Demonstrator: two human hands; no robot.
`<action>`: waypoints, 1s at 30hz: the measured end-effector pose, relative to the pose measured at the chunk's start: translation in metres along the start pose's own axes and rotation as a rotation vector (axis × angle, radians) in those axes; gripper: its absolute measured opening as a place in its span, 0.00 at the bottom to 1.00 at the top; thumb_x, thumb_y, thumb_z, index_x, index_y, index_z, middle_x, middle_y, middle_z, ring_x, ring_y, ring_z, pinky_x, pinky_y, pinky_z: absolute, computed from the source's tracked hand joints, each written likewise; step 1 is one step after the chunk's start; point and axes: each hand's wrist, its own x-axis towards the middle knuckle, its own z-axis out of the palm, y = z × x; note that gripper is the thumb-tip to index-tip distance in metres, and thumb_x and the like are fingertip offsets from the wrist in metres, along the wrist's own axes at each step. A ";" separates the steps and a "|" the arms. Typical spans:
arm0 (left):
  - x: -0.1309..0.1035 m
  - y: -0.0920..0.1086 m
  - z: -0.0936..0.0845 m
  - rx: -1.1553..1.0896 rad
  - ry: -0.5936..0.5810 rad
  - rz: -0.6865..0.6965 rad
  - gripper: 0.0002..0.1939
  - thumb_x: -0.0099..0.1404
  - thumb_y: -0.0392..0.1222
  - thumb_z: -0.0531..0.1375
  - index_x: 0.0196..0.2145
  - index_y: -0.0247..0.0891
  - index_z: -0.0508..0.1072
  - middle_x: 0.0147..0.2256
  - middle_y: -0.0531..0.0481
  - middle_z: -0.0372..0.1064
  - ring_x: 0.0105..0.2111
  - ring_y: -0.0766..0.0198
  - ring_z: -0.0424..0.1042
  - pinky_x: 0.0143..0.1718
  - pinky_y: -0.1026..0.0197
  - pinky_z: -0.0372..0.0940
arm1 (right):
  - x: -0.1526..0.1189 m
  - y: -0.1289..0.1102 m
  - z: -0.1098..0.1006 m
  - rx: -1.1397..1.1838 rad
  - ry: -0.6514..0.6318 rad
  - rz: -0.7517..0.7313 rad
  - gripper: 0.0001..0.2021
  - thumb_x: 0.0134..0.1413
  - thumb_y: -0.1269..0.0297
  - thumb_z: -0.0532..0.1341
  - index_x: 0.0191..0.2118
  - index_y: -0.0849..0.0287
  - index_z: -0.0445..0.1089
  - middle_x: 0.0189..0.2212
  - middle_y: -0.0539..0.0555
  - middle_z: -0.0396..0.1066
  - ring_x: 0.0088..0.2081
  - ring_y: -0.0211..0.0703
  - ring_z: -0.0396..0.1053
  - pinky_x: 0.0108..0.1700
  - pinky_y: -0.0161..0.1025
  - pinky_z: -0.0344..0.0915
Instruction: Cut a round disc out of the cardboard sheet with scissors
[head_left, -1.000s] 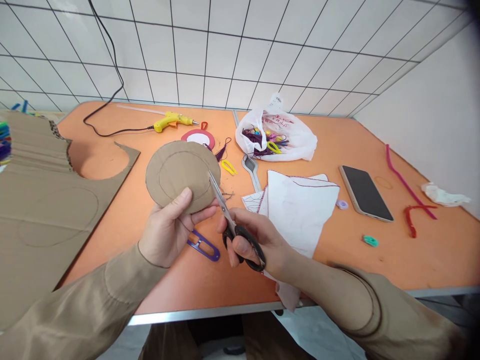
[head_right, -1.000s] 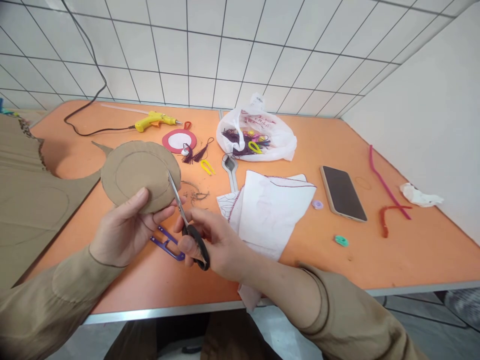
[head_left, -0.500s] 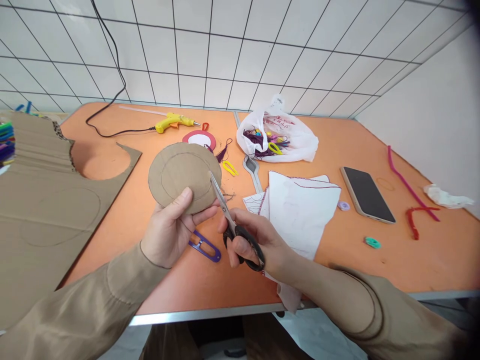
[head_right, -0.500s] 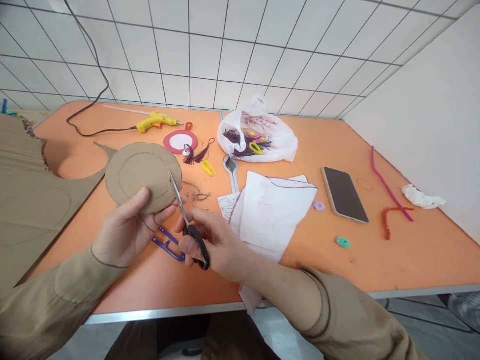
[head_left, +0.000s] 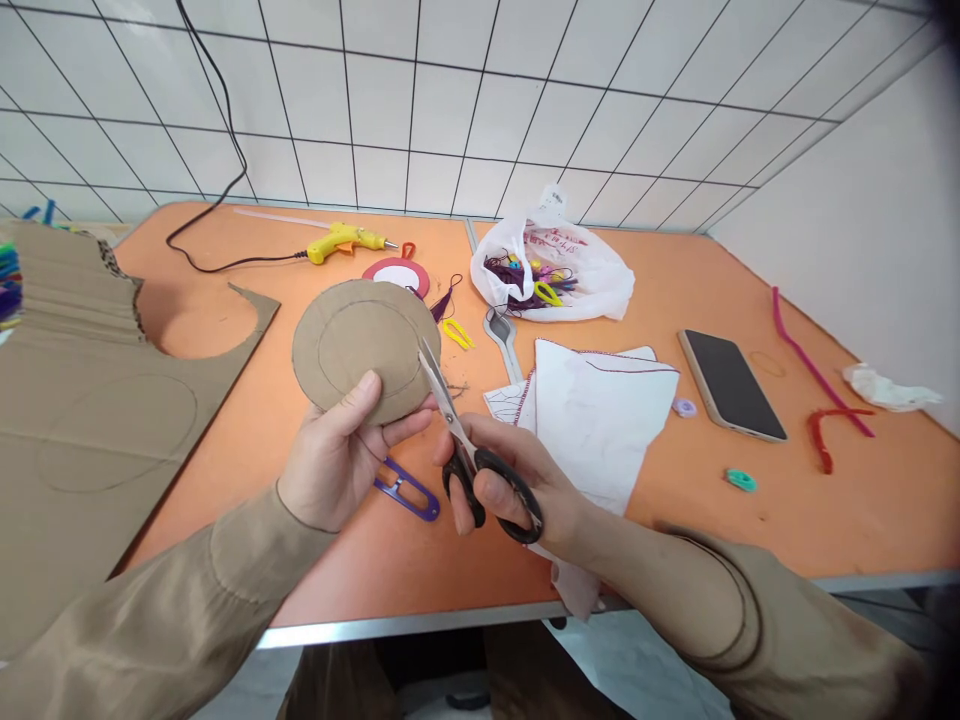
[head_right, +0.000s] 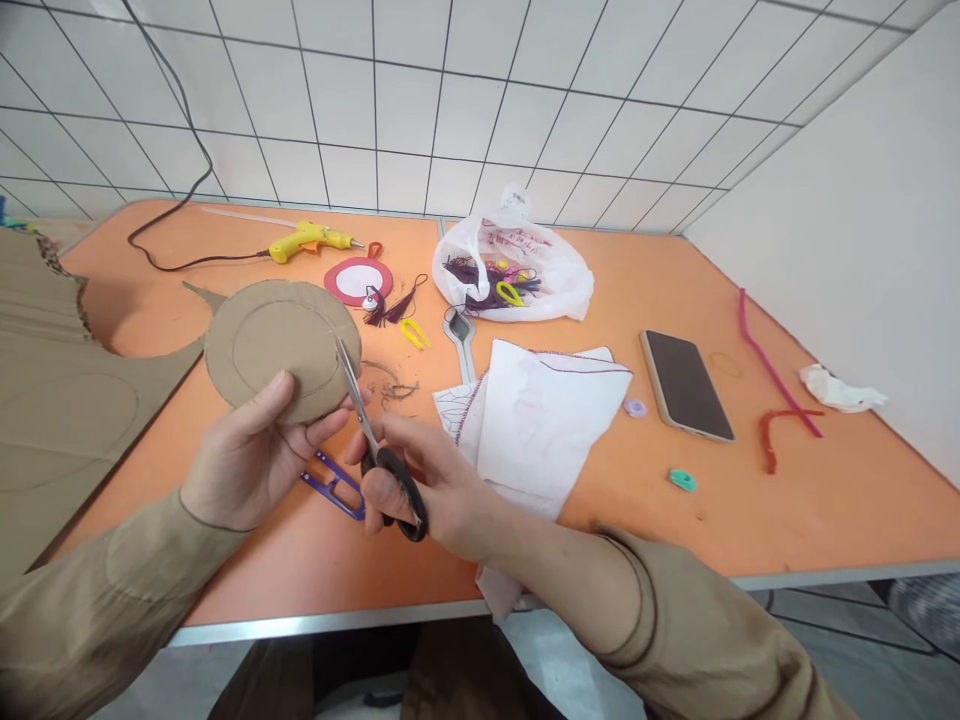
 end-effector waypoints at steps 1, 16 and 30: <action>0.000 0.000 0.000 -0.002 -0.006 -0.004 0.10 0.65 0.36 0.59 0.43 0.33 0.76 0.37 0.44 0.80 0.35 0.57 0.80 0.35 0.62 0.76 | 0.000 0.000 0.000 0.001 -0.001 0.000 0.23 0.58 0.43 0.59 0.41 0.60 0.62 0.21 0.50 0.68 0.23 0.35 0.63 0.28 0.34 0.60; 0.000 0.001 -0.001 -0.052 -0.038 -0.009 0.10 0.67 0.35 0.58 0.43 0.30 0.76 0.37 0.41 0.80 0.34 0.56 0.80 0.35 0.63 0.76 | 0.001 -0.002 0.001 -0.009 -0.011 -0.002 0.23 0.57 0.42 0.60 0.40 0.60 0.62 0.20 0.49 0.68 0.22 0.35 0.63 0.27 0.34 0.60; -0.001 0.000 0.001 0.004 -0.028 -0.023 0.14 0.66 0.34 0.58 0.49 0.32 0.74 0.36 0.44 0.80 0.36 0.59 0.80 0.35 0.66 0.75 | 0.001 -0.001 0.000 -0.026 0.014 0.020 0.24 0.55 0.41 0.61 0.41 0.60 0.62 0.21 0.50 0.69 0.23 0.35 0.64 0.28 0.33 0.62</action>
